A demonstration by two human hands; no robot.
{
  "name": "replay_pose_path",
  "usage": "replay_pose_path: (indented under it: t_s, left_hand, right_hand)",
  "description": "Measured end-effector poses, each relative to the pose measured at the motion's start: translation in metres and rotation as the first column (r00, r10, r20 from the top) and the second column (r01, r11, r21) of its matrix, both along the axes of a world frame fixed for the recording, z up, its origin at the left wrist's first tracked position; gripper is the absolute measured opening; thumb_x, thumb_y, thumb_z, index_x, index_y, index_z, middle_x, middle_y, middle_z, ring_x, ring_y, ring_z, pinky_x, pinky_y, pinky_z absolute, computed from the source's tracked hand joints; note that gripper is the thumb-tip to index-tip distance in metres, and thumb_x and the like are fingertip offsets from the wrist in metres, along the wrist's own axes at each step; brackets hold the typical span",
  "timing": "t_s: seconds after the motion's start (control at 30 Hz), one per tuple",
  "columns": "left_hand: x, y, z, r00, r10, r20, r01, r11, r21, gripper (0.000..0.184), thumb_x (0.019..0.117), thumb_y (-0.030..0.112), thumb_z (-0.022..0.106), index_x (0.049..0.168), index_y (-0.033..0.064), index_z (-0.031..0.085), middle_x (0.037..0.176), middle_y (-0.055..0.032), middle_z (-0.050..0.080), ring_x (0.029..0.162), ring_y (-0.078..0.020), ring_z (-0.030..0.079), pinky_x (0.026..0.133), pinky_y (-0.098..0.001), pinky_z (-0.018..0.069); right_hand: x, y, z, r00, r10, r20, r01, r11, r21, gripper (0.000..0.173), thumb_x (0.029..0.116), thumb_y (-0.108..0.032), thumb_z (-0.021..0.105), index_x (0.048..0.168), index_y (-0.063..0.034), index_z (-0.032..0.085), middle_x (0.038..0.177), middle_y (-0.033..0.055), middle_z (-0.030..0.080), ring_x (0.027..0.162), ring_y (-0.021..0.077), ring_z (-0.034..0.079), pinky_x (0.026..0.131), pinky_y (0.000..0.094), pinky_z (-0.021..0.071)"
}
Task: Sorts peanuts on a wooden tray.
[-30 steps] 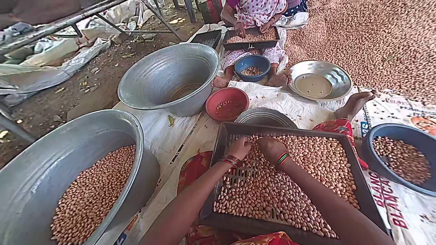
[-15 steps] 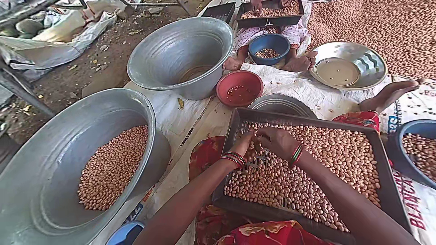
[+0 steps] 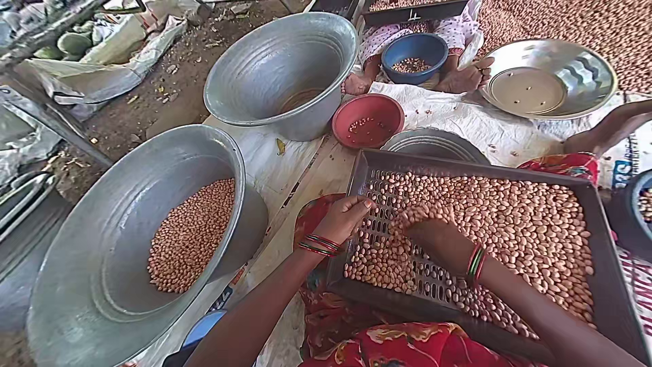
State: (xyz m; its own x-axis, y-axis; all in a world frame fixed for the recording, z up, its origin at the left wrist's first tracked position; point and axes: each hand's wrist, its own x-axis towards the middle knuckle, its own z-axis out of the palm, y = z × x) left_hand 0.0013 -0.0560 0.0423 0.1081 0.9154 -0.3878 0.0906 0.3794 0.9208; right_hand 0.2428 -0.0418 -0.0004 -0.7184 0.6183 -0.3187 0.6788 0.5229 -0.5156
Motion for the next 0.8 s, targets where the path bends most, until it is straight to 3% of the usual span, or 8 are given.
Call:
replay_pose_path:
  t_s: [0.07, 0.17, 0.23, 0.37, 0.47, 0.57, 0.63, 0.8]
  left_hand:
    - [-0.002, -0.004, 0.001, 0.998, 0.056, 0.031, -0.056, 0.998, 0.011, 0.02, 0.1087, 0.009, 0.042, 0.105, 0.0053, 0.061, 0.054, 0.0131, 0.039, 0.042, 0.0041, 0.034, 0.042, -0.012, 0.0304]
    - [-0.006, -0.006, -0.002, 0.988, 0.129, 0.082, -0.131, 0.991, 0.018, 0.023, 0.109, 0.008, 0.038, 0.104, 0.0076, 0.061, 0.053, 0.0136, 0.038, 0.04, 0.0042, 0.034, 0.04, -0.0118, 0.0315]
    - [-0.008, -0.003, -0.006, 0.977, 0.169, 0.129, -0.172, 0.985, 0.009, 0.026, 0.1093, 0.008, 0.036, 0.102, 0.0082, 0.061, 0.051, 0.0133, 0.038, 0.039, 0.0044, 0.034, 0.039, -0.0118, 0.0311]
    - [0.007, 0.007, -0.009, 0.967, 0.185, 0.173, -0.185, 0.983, -0.019, 0.027, 0.1104, 0.009, 0.036, 0.1, 0.0067, 0.061, 0.05, 0.0115, 0.039, 0.038, 0.0033, 0.034, 0.038, -0.0121, 0.0299]
    - [0.021, 0.013, -0.009, 0.977, 0.147, 0.155, -0.152, 0.988, 0.016, 0.025, 0.1096, 0.007, 0.037, 0.101, 0.0051, 0.06, 0.052, 0.0116, 0.039, 0.039, 0.0034, 0.035, 0.039, -0.0121, 0.0313]
    - [0.025, 0.017, -0.007, 0.981, 0.137, 0.14, -0.146, 0.988, 0.057, 0.024, 0.1093, 0.007, 0.038, 0.102, 0.0048, 0.061, 0.052, 0.0119, 0.04, 0.04, 0.0033, 0.036, 0.04, -0.0124, 0.0331]
    - [0.024, 0.018, -0.005, 0.978, 0.158, 0.135, -0.166, 0.985, 0.051, 0.023, 0.1093, 0.007, 0.039, 0.102, 0.0042, 0.06, 0.052, 0.0114, 0.04, 0.04, 0.0032, 0.036, 0.039, -0.0125, 0.0322]
    - [0.027, 0.024, -0.009, 0.977, 0.16, 0.142, -0.16, 0.987, -0.01, 0.024, 0.11, 0.007, 0.038, 0.102, 0.0035, 0.06, 0.052, 0.0105, 0.039, 0.039, 0.0023, 0.035, 0.039, -0.0131, 0.031]
  right_hand:
    - [0.003, 0.009, -0.001, 0.988, 0.011, -0.154, -0.004, 0.999, 0.049, 0.033, 0.0989, 0.005, 0.049, 0.124, 0.0046, 0.07, 0.125, 0.0283, 0.069, 0.118, 0.0504, 0.065, 0.097, 0.068, 0.048]
    - [0.007, -0.002, 0.025, 0.975, 0.198, 0.1, -0.152, 0.925, -0.347, 0.038, 0.1073, -0.002, 0.042, 0.141, 0.0014, 0.059, 0.129, 0.0306, 0.064, 0.119, 0.0499, 0.062, 0.102, 0.0644, 0.0443]
    - [0.012, -0.019, 0.018, 0.951, 0.298, 0.086, -0.227, 0.857, -0.464, 0.032, 0.1061, -0.005, 0.048, 0.133, 0.0018, 0.065, 0.121, 0.0304, 0.068, 0.113, 0.0496, 0.064, 0.097, 0.0658, 0.0456]
    - [-0.013, -0.041, 0.003, 0.919, 0.386, 0.084, -0.31, 0.835, -0.455, 0.029, 0.1083, -0.019, 0.051, 0.119, 0.0034, 0.067, 0.11, 0.0292, 0.068, 0.105, 0.0489, 0.065, 0.088, 0.0677, 0.0483]
    - [-0.045, -0.034, -0.008, 0.925, 0.379, -0.023, -0.368, 0.881, -0.297, 0.027, 0.1038, -0.007, 0.055, 0.127, 0.002, 0.065, 0.113, 0.03, 0.068, 0.107, 0.0509, 0.065, 0.09, 0.0683, 0.0482]
    - [-0.045, 0.004, -0.015, 0.977, 0.113, -0.178, -0.129, 0.989, -0.076, 0.038, 0.099, 0.006, 0.05, 0.134, 0.0034, 0.064, 0.135, 0.0274, 0.063, 0.125, 0.0469, 0.061, 0.105, 0.062, 0.0459]
    - [-0.023, 0.029, -0.002, 0.924, -0.113, -0.366, 0.14, 0.989, 0.047, 0.037, 0.098, 0.009, 0.046, 0.129, 0.0078, 0.066, 0.134, 0.0278, 0.064, 0.125, 0.0442, 0.063, 0.107, 0.0565, 0.0477]
    - [0.052, 0.058, 0.033, 0.714, -0.582, -0.39, 0.658, 0.748, 0.089, 0.027, 0.1055, -0.004, 0.051, 0.123, 0.0067, 0.069, 0.123, 0.0265, 0.069, 0.112, 0.0413, 0.067, 0.098, 0.0582, 0.0485]
